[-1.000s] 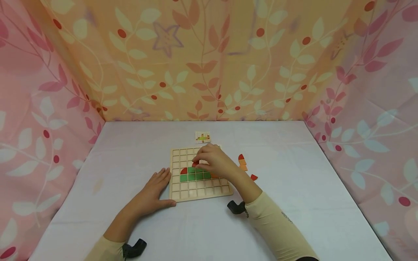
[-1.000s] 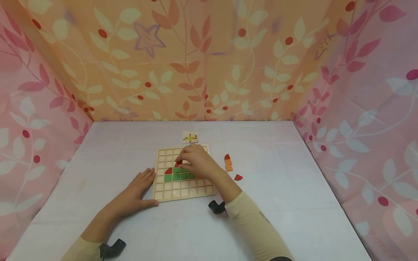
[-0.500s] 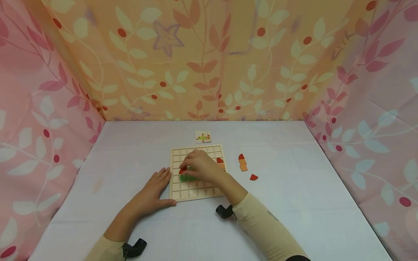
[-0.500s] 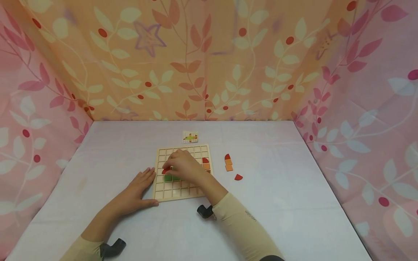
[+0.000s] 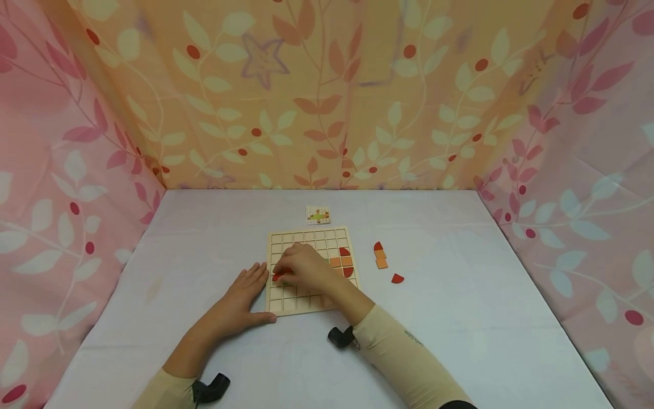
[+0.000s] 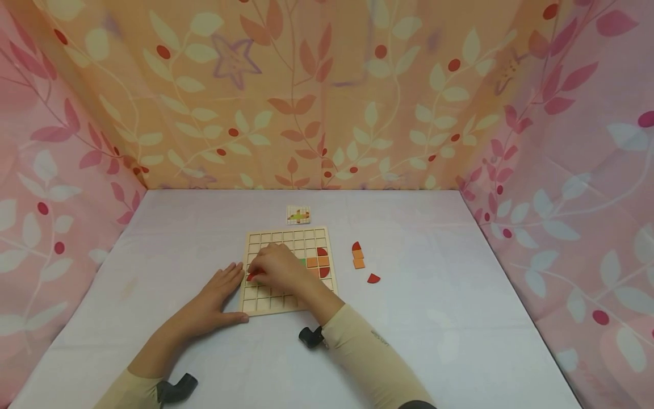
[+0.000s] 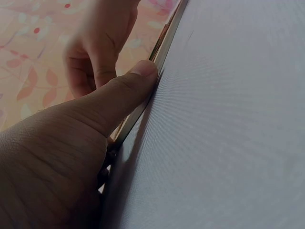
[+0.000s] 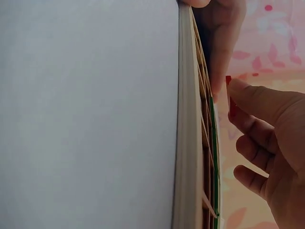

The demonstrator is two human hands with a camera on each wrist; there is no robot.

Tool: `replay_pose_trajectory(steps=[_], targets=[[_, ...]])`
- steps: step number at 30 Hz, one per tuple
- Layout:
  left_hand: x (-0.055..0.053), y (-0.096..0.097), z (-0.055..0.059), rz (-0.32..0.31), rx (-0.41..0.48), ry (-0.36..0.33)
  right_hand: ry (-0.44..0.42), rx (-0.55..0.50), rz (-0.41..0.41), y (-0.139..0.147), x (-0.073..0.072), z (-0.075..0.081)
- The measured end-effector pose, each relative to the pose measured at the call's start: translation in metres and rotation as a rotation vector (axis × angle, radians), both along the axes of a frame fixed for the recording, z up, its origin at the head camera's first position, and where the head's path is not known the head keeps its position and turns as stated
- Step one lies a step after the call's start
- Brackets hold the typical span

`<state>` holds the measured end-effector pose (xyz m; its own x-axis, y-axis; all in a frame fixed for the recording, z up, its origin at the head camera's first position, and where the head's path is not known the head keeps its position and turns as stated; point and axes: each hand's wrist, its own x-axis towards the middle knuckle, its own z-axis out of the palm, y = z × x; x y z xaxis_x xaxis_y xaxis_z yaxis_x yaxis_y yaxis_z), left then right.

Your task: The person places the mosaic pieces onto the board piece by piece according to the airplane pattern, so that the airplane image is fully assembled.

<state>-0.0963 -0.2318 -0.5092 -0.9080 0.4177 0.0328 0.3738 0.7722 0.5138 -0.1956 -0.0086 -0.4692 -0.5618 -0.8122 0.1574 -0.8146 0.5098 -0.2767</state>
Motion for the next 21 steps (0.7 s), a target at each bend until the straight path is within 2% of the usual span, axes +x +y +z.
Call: replay_pose_trajectory(steps=[11,21], targets=[[0.0,0.0,0.0,-0.006,0.001,0.002,-0.036,0.082,-0.041,-0.009,0.0,-0.007],[-0.001,0.0,-0.001,-0.002,-0.003,-0.005,-0.043,0.069,-0.039,-0.012,-0.002,-0.012]])
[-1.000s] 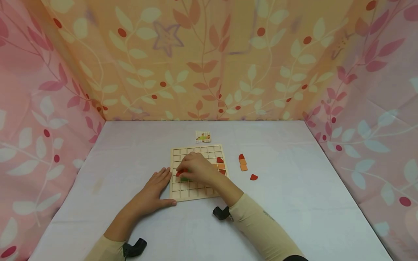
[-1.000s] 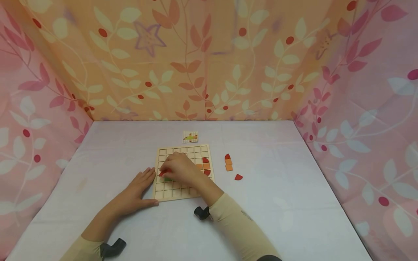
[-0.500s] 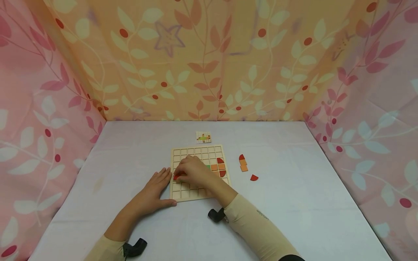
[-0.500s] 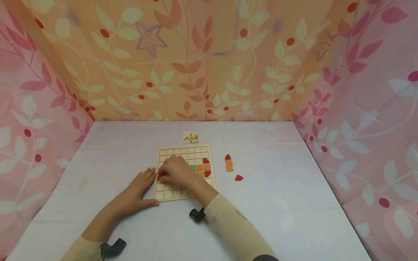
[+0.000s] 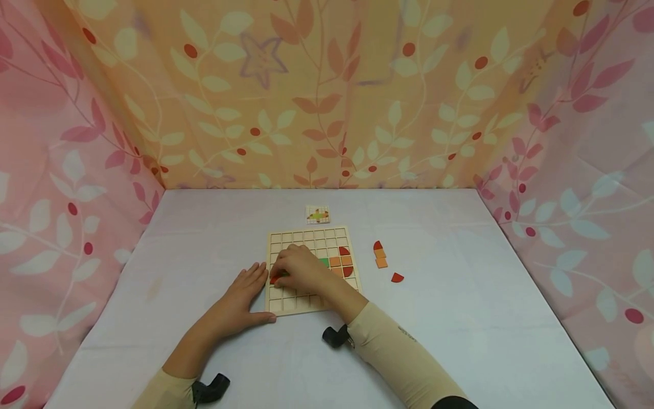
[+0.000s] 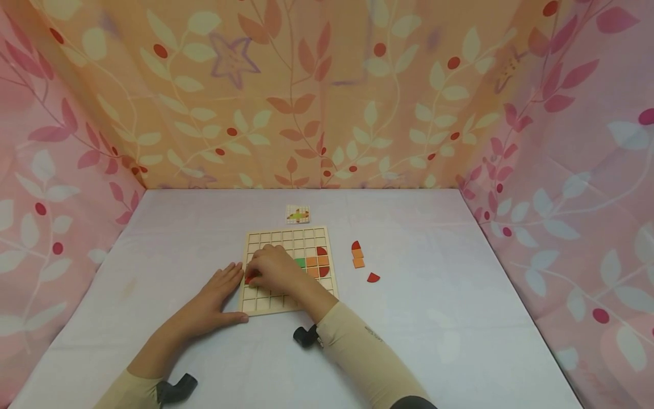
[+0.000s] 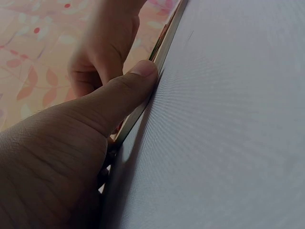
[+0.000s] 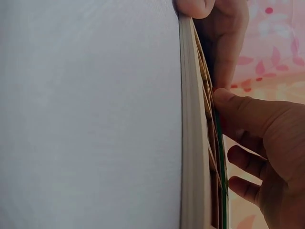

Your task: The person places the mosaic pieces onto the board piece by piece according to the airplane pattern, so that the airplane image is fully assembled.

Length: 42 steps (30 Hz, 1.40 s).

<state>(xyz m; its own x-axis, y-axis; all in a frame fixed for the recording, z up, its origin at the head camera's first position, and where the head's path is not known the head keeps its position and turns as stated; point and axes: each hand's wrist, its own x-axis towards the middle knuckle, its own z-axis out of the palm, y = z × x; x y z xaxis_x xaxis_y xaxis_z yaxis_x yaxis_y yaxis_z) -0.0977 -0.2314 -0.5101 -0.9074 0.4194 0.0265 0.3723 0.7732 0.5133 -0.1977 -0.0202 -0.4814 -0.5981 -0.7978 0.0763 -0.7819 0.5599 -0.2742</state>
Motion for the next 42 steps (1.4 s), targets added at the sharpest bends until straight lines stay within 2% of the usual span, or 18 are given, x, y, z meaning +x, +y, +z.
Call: replay_pose_trajectory(steps=[22,33,37,42], targets=[[0.0,0.0,0.001,-0.002,-0.006,0.001,-0.061,-0.028,0.062,0.005,-0.004,0.001],[0.0,-0.001,-0.001,-0.007,0.006,0.001,-0.036,-0.013,0.073,0.005,-0.005,0.0],[-0.001,-0.001,-0.002,-0.006,-0.003,0.003,-0.026,-0.005,0.075,0.008,-0.003,0.006],[-0.001,0.0,-0.003,-0.002,-0.009,0.009,0.01,0.005,0.086,0.016,0.001,0.021]])
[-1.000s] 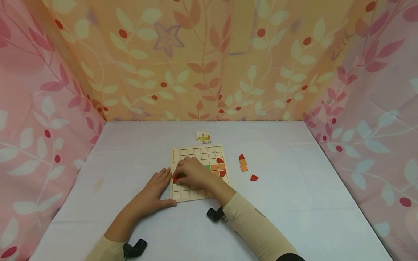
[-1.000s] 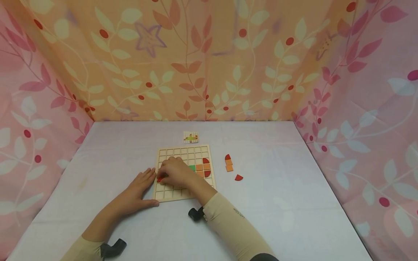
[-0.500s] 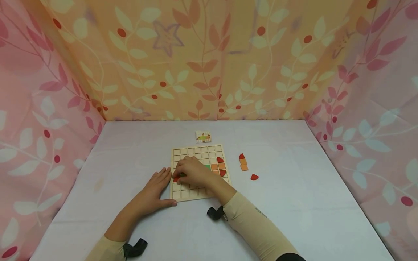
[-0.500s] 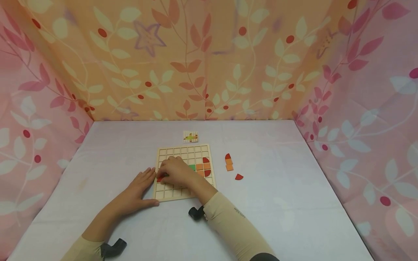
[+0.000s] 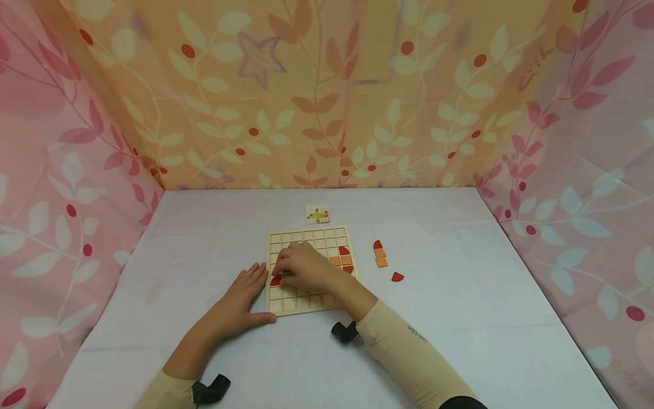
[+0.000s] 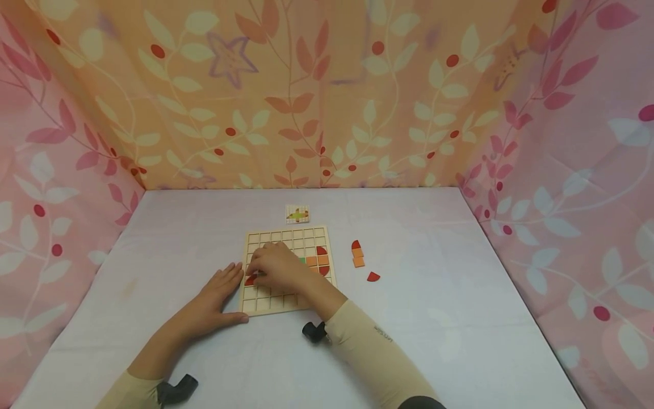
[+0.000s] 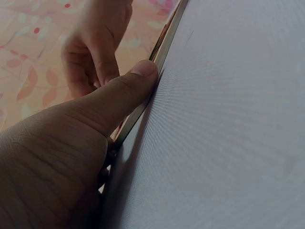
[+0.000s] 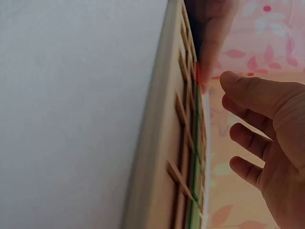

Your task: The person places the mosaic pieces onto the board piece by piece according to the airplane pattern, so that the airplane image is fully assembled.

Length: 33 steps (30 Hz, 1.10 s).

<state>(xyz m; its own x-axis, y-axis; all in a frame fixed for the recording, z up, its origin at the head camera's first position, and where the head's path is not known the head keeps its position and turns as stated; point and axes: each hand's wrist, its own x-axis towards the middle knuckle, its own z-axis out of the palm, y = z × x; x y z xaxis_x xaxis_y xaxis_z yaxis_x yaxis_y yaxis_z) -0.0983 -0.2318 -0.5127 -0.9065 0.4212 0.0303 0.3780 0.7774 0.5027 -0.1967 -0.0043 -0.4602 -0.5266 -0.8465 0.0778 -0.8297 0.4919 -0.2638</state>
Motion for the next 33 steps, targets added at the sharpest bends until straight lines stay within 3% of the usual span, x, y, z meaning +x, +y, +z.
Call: replay_pose_trajectory(steps=[16,26,33], targets=[[0.0,0.002,0.002,0.013,0.002,-0.014,0.062,-0.117,-0.022,0.06,0.007,0.044],[0.001,0.003,0.002,0.02,-0.014,-0.018,0.073,-0.156,-0.146,0.11,0.007,0.053],[0.001,0.003,0.001,0.027,-0.023,-0.018,0.083,-0.169,-0.254,0.143,0.003,0.049]])
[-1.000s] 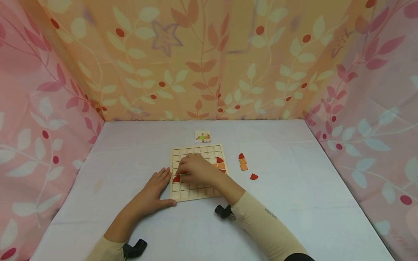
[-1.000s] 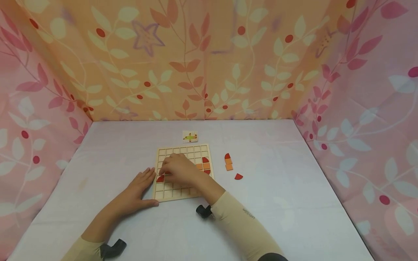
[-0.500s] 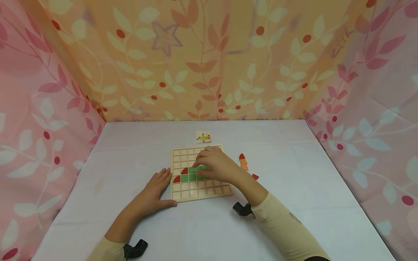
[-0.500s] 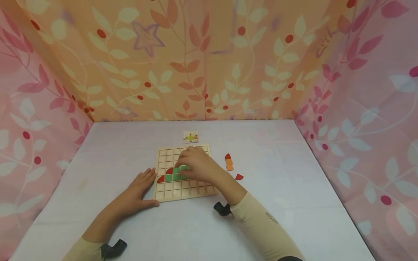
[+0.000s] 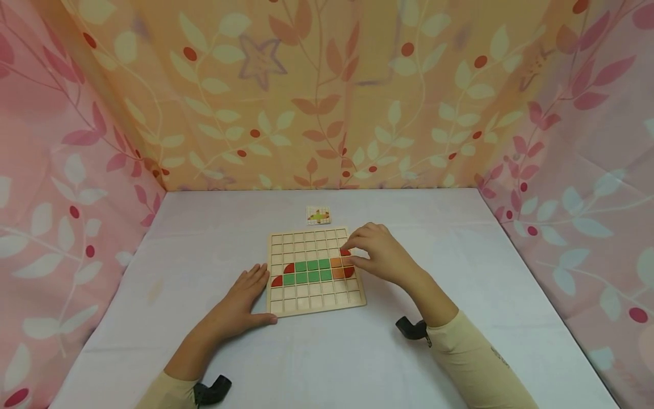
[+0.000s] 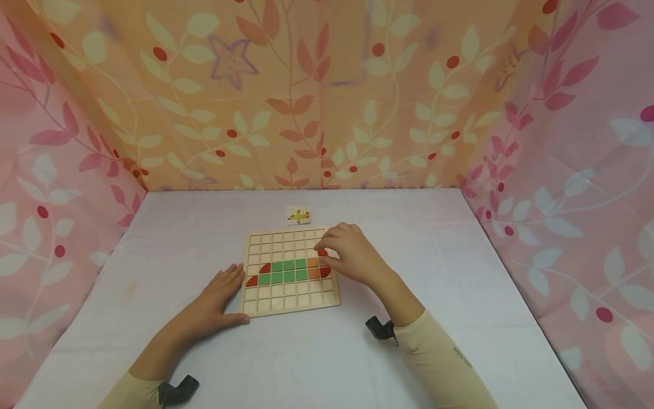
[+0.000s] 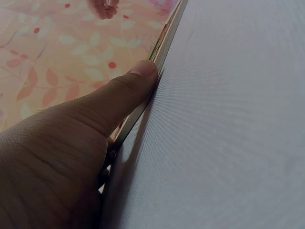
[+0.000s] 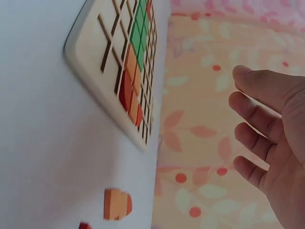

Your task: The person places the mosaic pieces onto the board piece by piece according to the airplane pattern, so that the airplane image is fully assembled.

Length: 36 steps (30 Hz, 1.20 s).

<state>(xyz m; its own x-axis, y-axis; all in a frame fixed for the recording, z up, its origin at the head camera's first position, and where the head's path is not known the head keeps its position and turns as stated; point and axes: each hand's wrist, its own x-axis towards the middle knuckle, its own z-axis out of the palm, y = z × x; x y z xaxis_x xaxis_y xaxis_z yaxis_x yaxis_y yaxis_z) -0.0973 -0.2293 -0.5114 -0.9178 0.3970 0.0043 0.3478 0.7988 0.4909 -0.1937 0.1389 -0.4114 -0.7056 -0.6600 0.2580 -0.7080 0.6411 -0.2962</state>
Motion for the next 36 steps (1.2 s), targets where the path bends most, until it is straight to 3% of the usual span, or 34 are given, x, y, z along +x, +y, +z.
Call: replay_pose_trajectory(steps=[8,16,25,36], targets=[[-0.001,0.0,-0.001,0.0,-0.004,0.001,-0.049,-0.034,-0.106,0.028,-0.004,-0.008],[-0.002,-0.001,-0.006,-0.003,0.002,0.052,-0.072,-0.081,-0.162,0.043,-0.008,-0.014],[-0.002,-0.001,-0.003,0.009,-0.022,-0.012,-0.136,-0.116,-0.248,0.06,-0.012,-0.027],[-0.001,0.001,-0.002,-0.005,-0.002,0.013,-0.204,-0.091,-0.303,0.079,-0.02,-0.046]])
